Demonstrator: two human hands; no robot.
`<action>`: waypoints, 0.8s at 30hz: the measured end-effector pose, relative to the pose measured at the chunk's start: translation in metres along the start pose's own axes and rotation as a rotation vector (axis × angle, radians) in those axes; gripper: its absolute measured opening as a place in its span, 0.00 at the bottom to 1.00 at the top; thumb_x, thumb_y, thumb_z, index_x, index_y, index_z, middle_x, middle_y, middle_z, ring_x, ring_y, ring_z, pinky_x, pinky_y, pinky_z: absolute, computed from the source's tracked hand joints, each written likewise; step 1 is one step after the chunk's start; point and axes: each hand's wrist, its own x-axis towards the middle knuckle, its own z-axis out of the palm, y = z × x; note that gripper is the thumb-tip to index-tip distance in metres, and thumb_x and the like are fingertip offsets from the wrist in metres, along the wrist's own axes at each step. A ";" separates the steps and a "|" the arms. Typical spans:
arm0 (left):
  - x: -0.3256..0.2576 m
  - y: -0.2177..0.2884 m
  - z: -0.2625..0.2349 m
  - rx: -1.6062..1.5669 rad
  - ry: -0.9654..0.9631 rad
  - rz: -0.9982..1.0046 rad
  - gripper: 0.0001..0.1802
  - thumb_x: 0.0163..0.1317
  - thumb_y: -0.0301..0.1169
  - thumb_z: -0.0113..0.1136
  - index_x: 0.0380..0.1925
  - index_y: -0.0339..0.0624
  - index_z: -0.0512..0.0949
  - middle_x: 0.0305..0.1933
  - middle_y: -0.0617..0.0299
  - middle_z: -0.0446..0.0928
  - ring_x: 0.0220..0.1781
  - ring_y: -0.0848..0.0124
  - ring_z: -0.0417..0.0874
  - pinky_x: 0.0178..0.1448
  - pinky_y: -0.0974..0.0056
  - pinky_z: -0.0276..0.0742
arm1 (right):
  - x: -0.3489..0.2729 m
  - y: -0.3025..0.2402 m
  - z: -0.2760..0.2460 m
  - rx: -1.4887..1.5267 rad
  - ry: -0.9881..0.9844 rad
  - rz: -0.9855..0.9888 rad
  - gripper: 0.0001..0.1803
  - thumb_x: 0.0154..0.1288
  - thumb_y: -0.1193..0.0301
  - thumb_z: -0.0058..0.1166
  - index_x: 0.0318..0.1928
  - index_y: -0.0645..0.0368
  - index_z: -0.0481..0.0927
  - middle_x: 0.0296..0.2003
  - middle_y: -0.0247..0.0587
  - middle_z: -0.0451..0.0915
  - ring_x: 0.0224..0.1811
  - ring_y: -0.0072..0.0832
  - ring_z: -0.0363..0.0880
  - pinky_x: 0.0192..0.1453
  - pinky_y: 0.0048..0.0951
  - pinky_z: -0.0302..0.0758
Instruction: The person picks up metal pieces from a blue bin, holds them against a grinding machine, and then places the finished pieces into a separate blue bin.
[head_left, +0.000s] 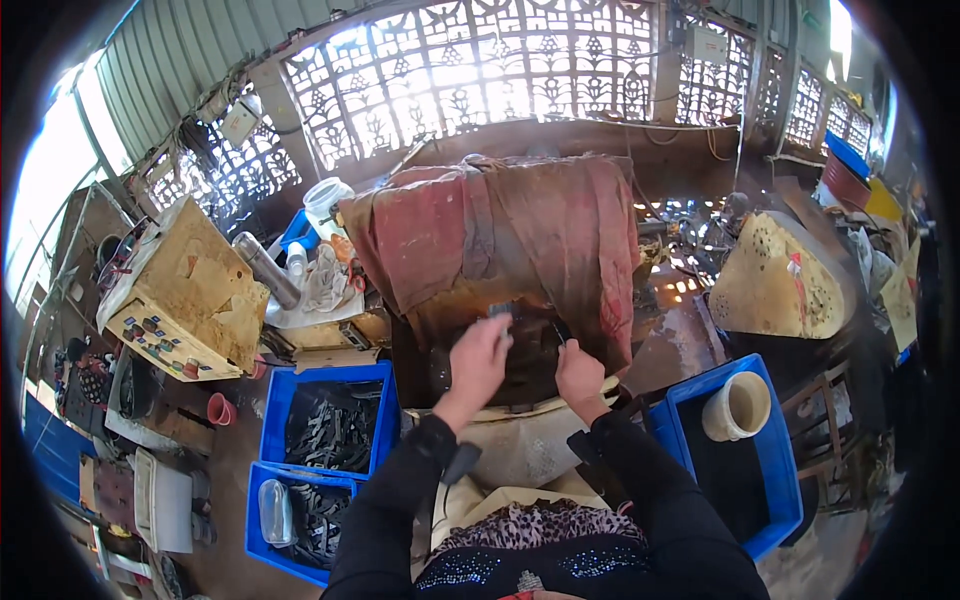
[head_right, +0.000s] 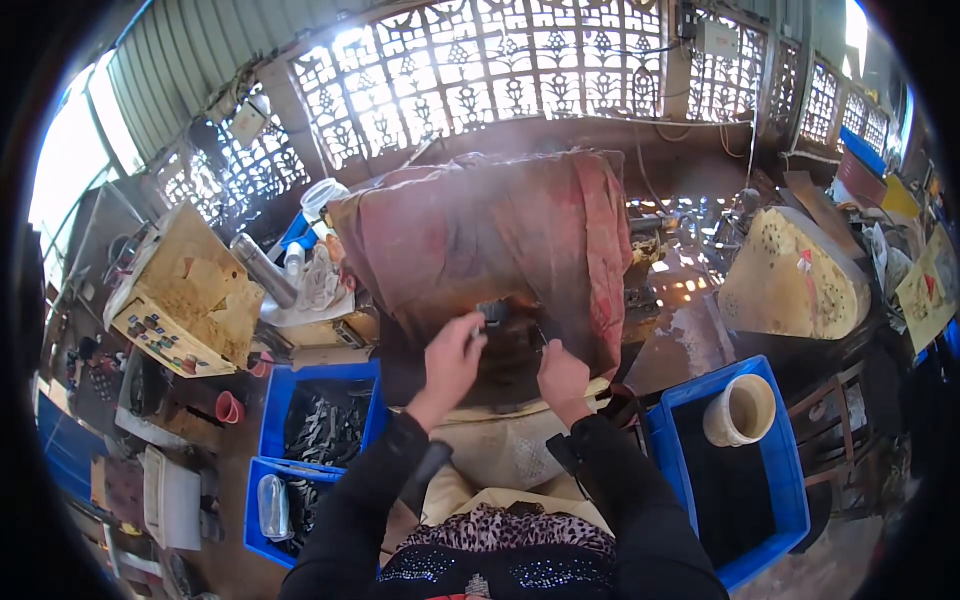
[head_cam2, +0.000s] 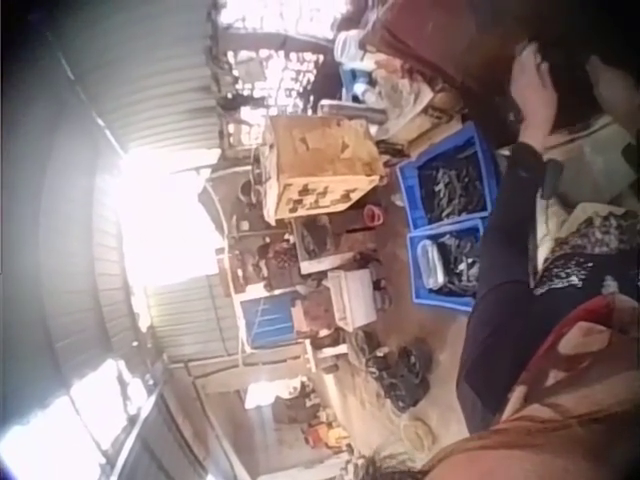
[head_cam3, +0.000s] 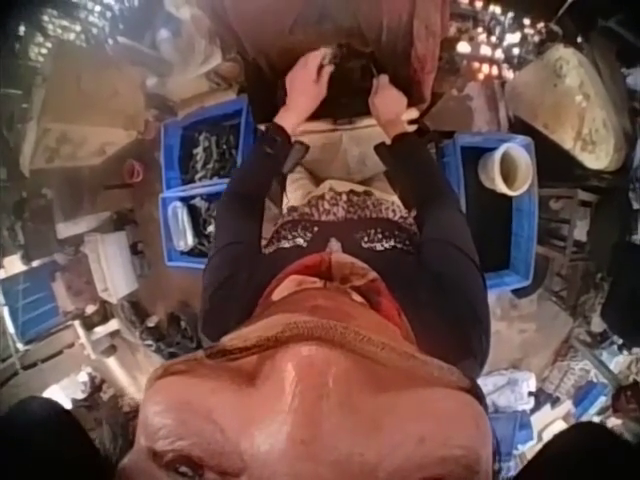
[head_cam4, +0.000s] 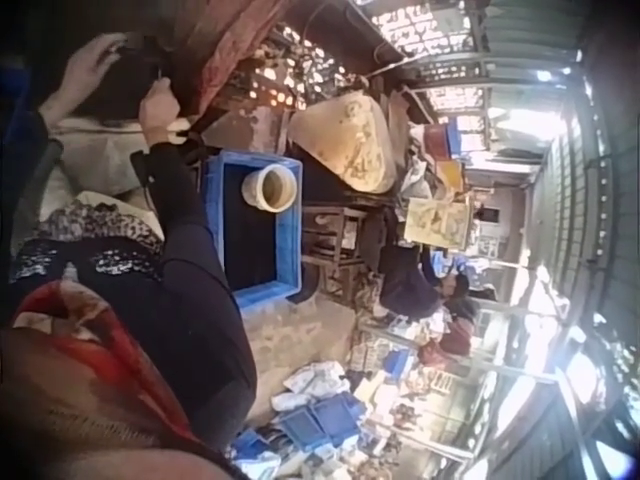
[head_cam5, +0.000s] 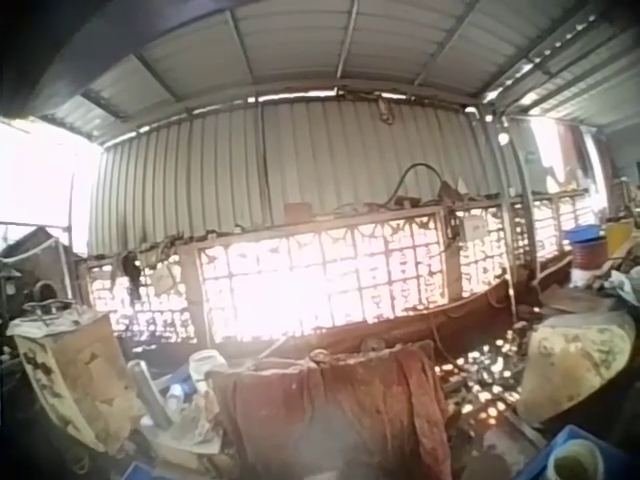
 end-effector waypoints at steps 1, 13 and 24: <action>0.016 -0.011 0.004 0.000 0.022 -0.037 0.16 0.56 0.25 0.62 0.47 0.44 0.75 0.41 0.52 0.79 0.44 0.51 0.81 0.48 0.56 0.76 | 0.001 -0.003 0.000 0.009 -0.001 -0.002 0.11 0.71 0.64 0.43 0.34 0.58 0.69 0.25 0.50 0.80 0.28 0.52 0.80 0.32 0.51 0.74; 0.120 -0.083 0.037 0.225 -0.058 -0.315 0.17 0.57 0.32 0.62 0.47 0.55 0.73 0.47 0.50 0.73 0.48 0.47 0.78 0.49 0.49 0.76 | -0.003 -0.001 0.002 0.028 0.011 -0.010 0.11 0.71 0.64 0.44 0.34 0.57 0.69 0.24 0.49 0.80 0.27 0.51 0.80 0.32 0.51 0.74; 0.111 -0.082 0.046 0.172 0.084 -0.064 0.24 0.56 0.31 0.61 0.54 0.39 0.75 0.54 0.48 0.77 0.54 0.53 0.78 0.61 0.57 0.73 | 0.001 0.016 0.012 0.009 0.000 0.071 0.09 0.69 0.64 0.43 0.36 0.56 0.70 0.20 0.46 0.78 0.23 0.48 0.81 0.25 0.52 0.74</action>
